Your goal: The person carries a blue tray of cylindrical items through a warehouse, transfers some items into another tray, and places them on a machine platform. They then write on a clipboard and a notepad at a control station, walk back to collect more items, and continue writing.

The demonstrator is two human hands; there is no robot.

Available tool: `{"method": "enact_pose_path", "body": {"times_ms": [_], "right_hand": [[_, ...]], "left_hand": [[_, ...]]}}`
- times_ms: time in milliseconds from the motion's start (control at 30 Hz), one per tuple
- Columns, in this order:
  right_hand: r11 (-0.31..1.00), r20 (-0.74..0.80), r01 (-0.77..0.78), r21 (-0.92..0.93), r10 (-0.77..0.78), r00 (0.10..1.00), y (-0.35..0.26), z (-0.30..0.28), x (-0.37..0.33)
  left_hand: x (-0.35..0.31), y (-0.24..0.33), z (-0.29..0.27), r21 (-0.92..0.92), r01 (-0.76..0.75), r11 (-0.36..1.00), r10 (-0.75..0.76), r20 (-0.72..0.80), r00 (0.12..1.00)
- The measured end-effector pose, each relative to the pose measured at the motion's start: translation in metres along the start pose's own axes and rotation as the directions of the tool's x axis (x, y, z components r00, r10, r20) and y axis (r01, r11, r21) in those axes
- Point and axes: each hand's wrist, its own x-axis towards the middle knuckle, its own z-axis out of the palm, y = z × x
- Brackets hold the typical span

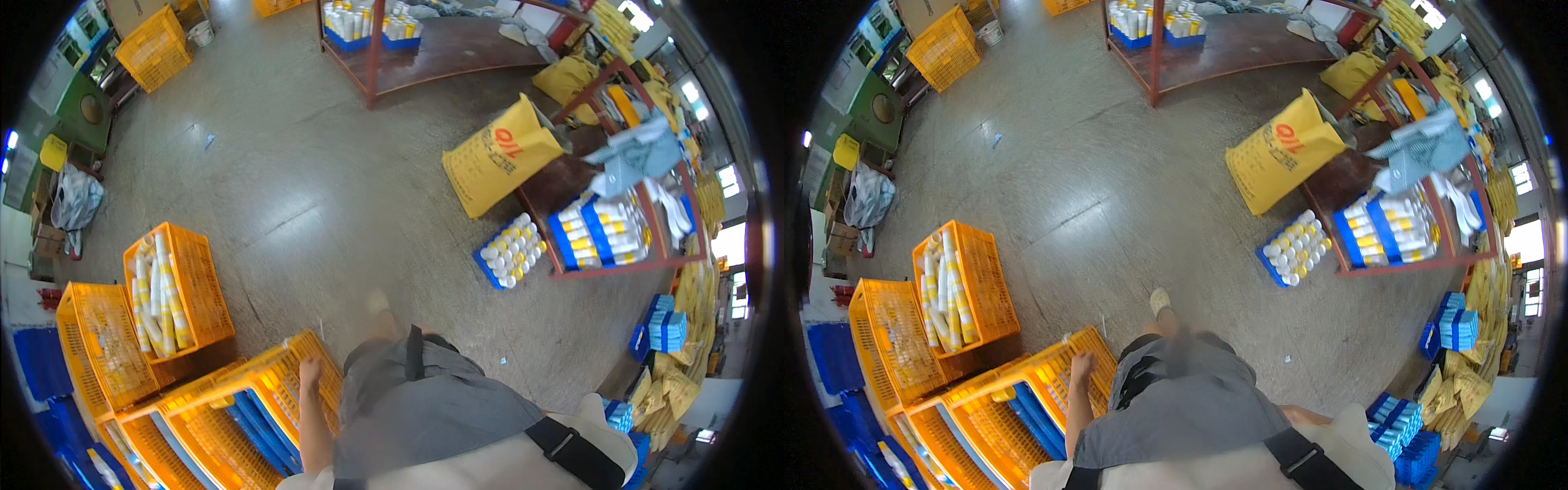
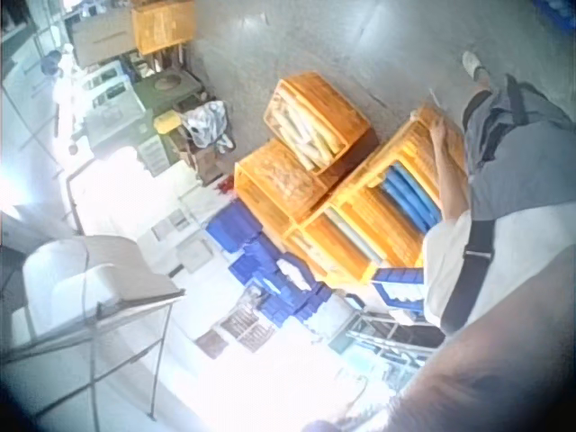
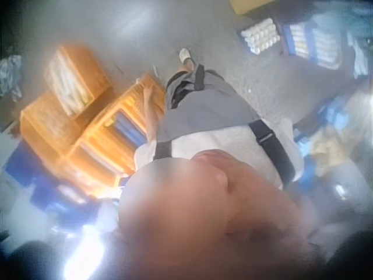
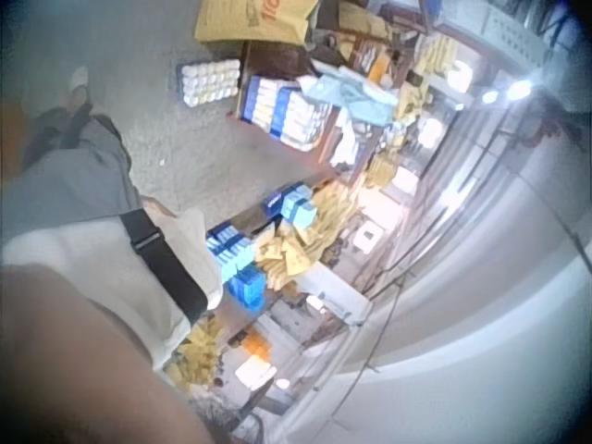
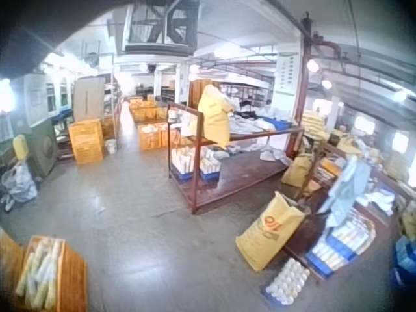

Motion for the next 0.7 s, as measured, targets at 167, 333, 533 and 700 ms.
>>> {"method": "enact_pose_path", "body": {"times_ms": [167,333,533,700], "right_hand": [[0.966,0.163,0.244,0.08,-0.254,0.953,-0.326,0.056,0.049],[0.934,0.366,0.357,-0.014,-0.327,0.871,-0.604,0.108,0.085],[0.605,0.7,0.604,-0.52,-0.104,0.707,-0.852,0.1,0.093],[0.405,0.5,0.551,-0.73,-0.234,0.834,-1.13,0.029,0.169]], "left_hand": [[0.162,0.314,-0.076,0.024,-0.315,0.949,0.316,-0.076,0.946],[0.34,0.516,-0.164,0.076,-0.42,0.904,0.425,-0.091,0.9],[0.467,0.559,-0.294,-0.269,0.159,0.95,-0.203,-0.144,0.968],[0.535,0.512,-0.384,-0.548,0.504,0.668,-0.668,-0.143,0.73]]}}
